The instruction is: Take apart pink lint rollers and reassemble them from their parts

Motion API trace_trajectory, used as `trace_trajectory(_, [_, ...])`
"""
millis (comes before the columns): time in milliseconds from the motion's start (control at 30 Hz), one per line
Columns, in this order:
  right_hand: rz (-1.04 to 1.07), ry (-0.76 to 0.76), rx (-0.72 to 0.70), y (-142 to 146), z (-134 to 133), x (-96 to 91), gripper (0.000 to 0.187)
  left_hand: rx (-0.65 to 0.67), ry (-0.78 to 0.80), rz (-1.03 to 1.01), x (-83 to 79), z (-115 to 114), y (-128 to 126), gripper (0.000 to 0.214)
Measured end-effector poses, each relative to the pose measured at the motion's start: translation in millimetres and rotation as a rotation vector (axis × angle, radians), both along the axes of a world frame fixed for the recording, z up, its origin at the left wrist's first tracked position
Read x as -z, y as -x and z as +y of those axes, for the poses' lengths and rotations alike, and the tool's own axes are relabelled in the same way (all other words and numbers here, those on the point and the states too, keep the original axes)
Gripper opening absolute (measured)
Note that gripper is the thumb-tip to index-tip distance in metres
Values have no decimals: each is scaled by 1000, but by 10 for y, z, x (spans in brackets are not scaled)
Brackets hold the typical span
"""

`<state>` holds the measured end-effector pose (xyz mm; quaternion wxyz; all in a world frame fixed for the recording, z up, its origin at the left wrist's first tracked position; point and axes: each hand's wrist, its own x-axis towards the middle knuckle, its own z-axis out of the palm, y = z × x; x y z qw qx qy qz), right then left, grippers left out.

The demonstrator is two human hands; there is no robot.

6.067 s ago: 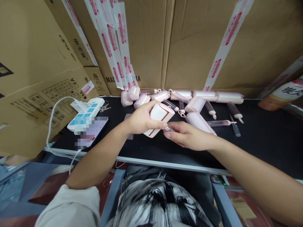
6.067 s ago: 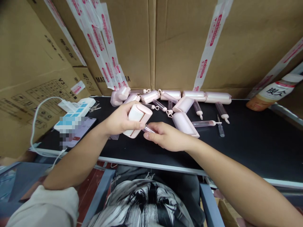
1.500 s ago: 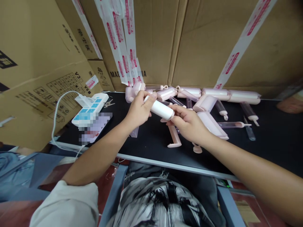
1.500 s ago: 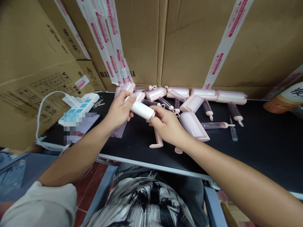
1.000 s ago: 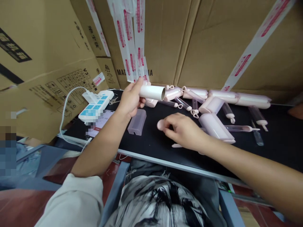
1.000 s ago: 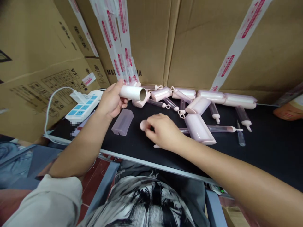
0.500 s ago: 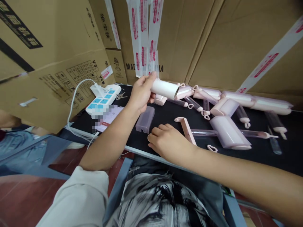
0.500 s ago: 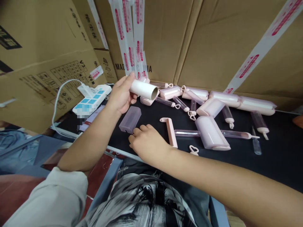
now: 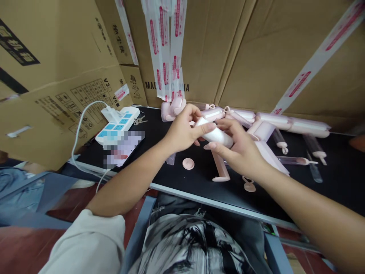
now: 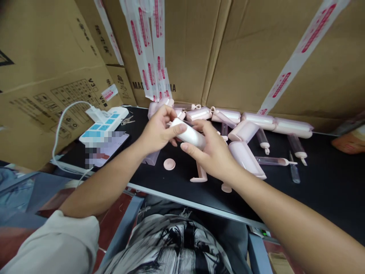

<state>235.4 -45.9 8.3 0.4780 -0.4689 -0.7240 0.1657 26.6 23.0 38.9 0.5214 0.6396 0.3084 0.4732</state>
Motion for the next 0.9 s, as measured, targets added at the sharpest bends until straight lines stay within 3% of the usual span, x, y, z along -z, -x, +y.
trace_trajectory(300, [87, 135, -242, -168, 73, -61, 47, 358, -38, 154, -69, 84, 242, 59])
trace_trajectory(533, [71, 145, -226, -175, 98, -83, 47, 301, -68, 150, -110, 99, 245, 56])
trace_trajectory(667, [68, 140, -129, -197, 96, -121, 45, 156, -103, 136, -128, 140, 275, 52])
trace_trajectory(733, [70, 127, -49, -231, 103, -149, 39, 28, -203, 274, -102, 176, 296, 42])
trace_trajectory(800, [87, 114, 23, -267, 113, -176, 34, -69, -366, 566, -57, 208, 292, 30])
trace_trajectory(900, [125, 109, 69, -303, 125, -204, 33, -47, -608, 1083, -3, 205, 197, 8])
